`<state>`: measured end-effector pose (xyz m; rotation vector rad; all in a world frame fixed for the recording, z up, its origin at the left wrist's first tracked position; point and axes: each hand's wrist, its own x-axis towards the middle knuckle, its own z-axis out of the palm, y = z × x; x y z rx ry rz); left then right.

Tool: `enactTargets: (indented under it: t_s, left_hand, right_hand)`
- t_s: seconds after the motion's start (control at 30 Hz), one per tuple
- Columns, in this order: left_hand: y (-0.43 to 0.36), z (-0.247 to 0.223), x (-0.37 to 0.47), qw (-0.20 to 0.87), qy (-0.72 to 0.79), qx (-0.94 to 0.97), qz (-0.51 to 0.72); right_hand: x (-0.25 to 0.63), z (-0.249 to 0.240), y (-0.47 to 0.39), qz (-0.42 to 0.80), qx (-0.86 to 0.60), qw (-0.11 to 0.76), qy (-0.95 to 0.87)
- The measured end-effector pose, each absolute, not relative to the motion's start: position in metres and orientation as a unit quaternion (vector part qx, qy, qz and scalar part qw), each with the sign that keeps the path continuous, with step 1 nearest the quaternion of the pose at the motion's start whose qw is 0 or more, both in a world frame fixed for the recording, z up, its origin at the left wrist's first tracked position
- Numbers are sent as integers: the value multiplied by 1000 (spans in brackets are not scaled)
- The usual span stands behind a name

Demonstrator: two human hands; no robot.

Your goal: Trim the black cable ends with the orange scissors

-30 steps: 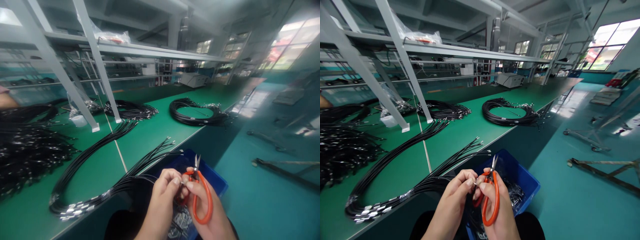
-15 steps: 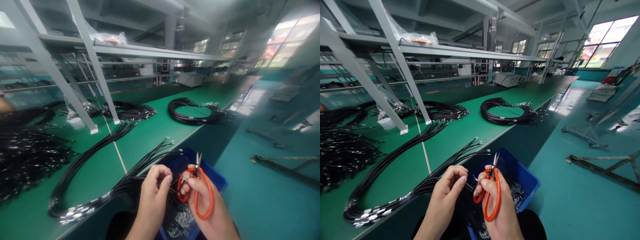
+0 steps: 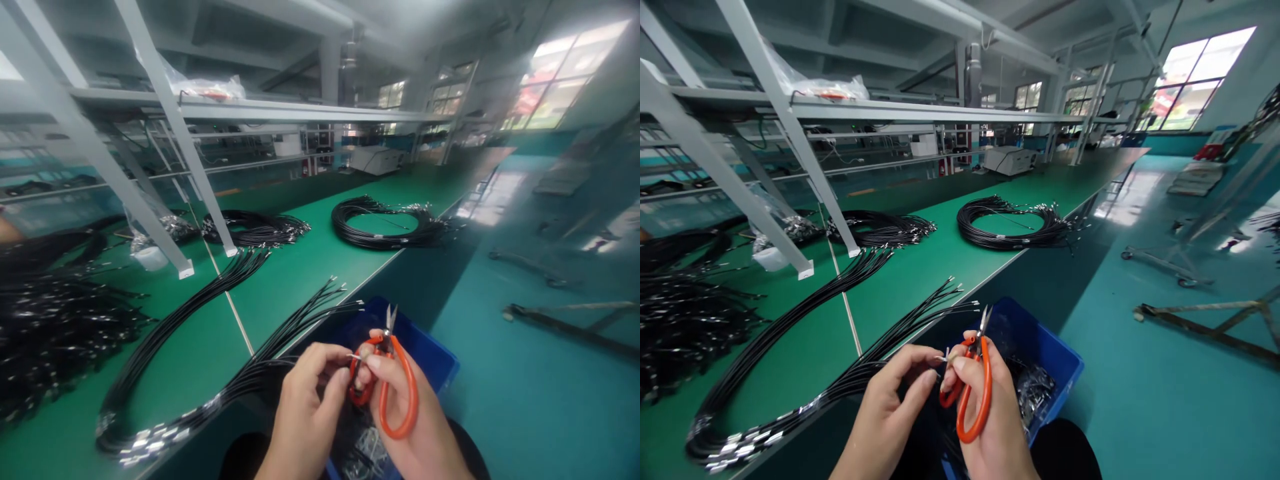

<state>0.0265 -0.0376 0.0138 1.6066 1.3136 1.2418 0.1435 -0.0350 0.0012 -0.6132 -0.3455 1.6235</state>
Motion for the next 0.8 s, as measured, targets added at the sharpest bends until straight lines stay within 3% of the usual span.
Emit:
enactTargets:
  t_s: [0.1, 0.23, 0.4, 0.63, 0.8]
  left_hand:
    - [-41, 14, 34, 460, 474, 566, 493]
    - [-41, 8, 39, 440, 494, 525, 536]
    - [-38, 8, 36, 442, 504, 534, 515]
    - [-36, 4, 34, 449, 510, 527, 511]
    - [-33, 3, 28, 488, 501, 511, 500]
  right_hand:
    - [141, 5, -34, 708, -269, 636, -149]
    - [140, 5, -34, 705, -286, 629, -160]
    - [141, 5, -33, 646, -329, 656, -211]
    - [143, 4, -32, 636, -376, 627, -248]
    - [145, -5, -32, 488, -439, 676, -333]
